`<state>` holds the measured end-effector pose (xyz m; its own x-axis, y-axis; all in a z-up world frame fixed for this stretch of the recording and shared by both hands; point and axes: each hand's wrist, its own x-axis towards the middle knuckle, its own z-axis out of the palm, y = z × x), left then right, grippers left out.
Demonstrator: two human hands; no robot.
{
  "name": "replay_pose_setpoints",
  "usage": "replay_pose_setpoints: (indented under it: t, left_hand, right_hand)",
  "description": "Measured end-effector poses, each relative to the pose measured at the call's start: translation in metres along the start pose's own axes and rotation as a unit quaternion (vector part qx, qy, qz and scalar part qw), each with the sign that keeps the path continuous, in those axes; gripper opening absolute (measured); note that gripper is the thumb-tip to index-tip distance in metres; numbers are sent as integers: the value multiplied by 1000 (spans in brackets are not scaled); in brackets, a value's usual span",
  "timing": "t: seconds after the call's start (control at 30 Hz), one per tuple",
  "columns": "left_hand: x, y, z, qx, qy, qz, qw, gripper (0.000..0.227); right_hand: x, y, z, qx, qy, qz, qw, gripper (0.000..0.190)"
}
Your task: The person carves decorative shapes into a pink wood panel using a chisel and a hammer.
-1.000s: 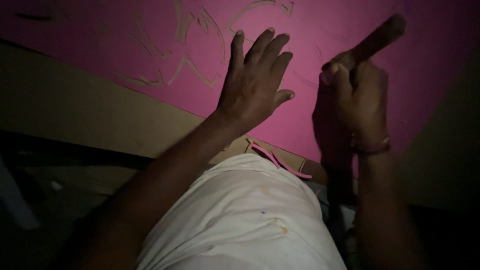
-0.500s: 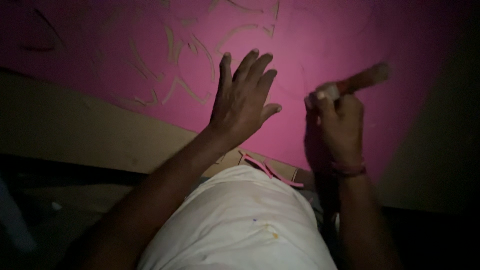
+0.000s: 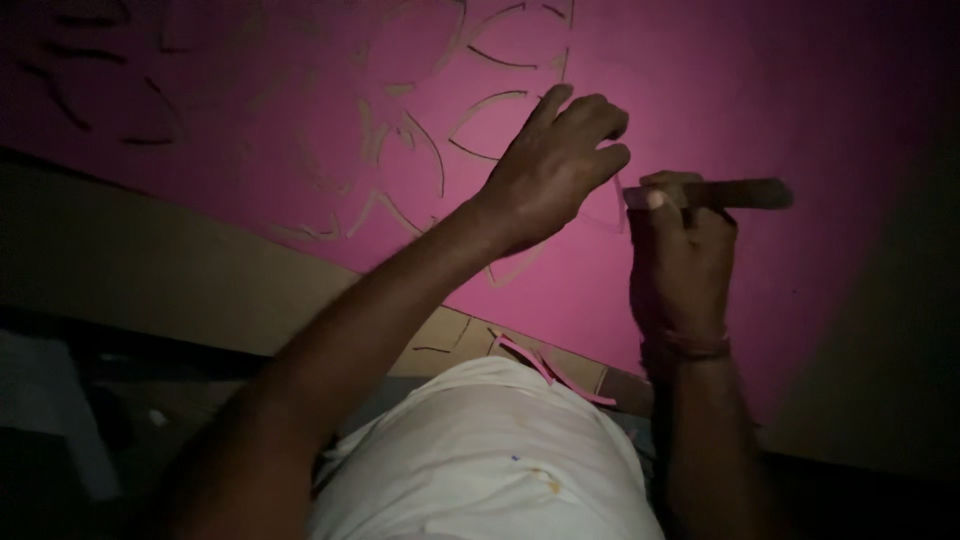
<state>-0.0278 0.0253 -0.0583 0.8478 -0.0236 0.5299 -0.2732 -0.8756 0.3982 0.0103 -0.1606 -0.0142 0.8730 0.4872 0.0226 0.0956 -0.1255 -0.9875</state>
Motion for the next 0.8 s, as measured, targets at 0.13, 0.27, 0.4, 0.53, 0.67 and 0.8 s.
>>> replay_pose_setpoints:
  t: [0.13,0.27,0.4,0.53,0.67,0.8]
  left_hand:
    - [12,2,-14,-46,-4,13,999,15]
    - [38,9,-23,-32,-145,4,989,9]
    - [45,6,-20,-14,-212,-5,977,9]
    - [38,1,-12,-23,-137,56,989,11]
    - [38,12,-12,-27,-80,82,993,5]
    - [27,23,-19,-30,-130,18,991,2]
  right_hand:
    - [0,2,0,-36,-8,-25,999,19]
    - [-9,16,-4,-63,38,1,997,21]
    - [-21,38,-16,-116,117,-86,983,21]
    - [-33,63,-31,-147,134,-141,970,18]
    - [-34,73,-35,-111,147,-99,978,17]
    - [-36,76,-37,-98,148,-129,976,17]
